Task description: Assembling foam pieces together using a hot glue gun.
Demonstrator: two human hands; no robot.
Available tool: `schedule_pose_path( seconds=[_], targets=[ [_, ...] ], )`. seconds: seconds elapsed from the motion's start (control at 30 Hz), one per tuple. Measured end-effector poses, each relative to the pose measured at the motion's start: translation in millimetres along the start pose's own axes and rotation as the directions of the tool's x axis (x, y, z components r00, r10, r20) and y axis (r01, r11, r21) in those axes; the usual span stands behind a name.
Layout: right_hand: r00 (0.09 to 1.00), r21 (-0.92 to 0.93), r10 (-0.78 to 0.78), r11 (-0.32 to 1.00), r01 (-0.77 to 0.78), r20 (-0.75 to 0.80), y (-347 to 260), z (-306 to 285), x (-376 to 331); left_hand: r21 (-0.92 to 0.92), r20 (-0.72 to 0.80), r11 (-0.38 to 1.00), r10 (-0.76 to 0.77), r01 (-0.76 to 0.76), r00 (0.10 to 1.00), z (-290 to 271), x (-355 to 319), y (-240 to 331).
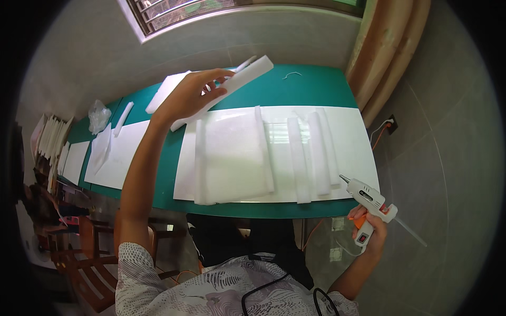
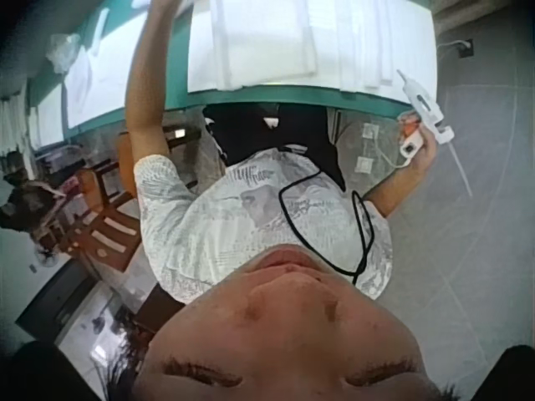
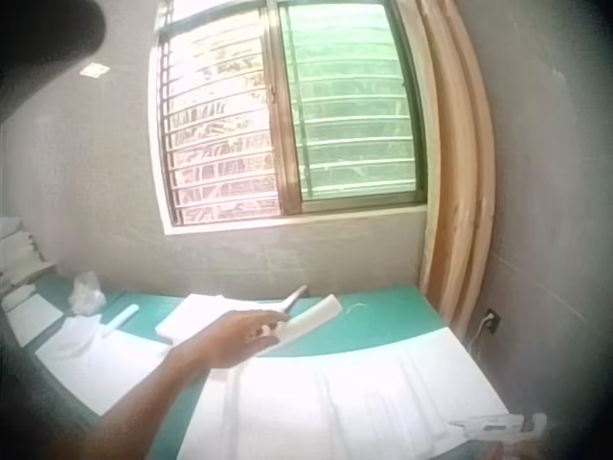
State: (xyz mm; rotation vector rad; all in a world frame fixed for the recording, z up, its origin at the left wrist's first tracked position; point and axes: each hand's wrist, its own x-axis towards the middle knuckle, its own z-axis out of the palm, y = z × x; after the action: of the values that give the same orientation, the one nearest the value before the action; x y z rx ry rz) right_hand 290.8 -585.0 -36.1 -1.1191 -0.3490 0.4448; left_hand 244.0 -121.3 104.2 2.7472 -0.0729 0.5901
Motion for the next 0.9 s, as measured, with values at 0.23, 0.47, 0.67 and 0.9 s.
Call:
schedule_pose_path(
  seconds=[0.23,0.47,0.67,0.9],
  targets=[
    [1.000,-0.047,-0.002,0.999,0.003,0.024,-9.9,16.5,0.6,-0.020,0.124,0.981,-0.191,0.195,0.974,0.5,-3.8,-47.2],
    [1.000,-0.050,0.012,0.999,-0.012,0.006,-13.4,22.1,-0.3,-0.028,0.236,0.994,-0.098,0.108,0.967,31.7,21.8,-64.4],
    [0.998,-0.097,0.048,0.994,-0.051,-0.032,-14.6,24.3,-1.0,0.031,0.349,0.994,-0.109,0.104,0.931,70.2,39.6,-70.2],
    [0.999,-0.025,0.036,0.999,-0.036,-0.010,-12.5,19.4,-0.2,0.089,0.409,0.991,-0.124,0.095,0.904,79.0,40.1,-70.4]
  ],
)
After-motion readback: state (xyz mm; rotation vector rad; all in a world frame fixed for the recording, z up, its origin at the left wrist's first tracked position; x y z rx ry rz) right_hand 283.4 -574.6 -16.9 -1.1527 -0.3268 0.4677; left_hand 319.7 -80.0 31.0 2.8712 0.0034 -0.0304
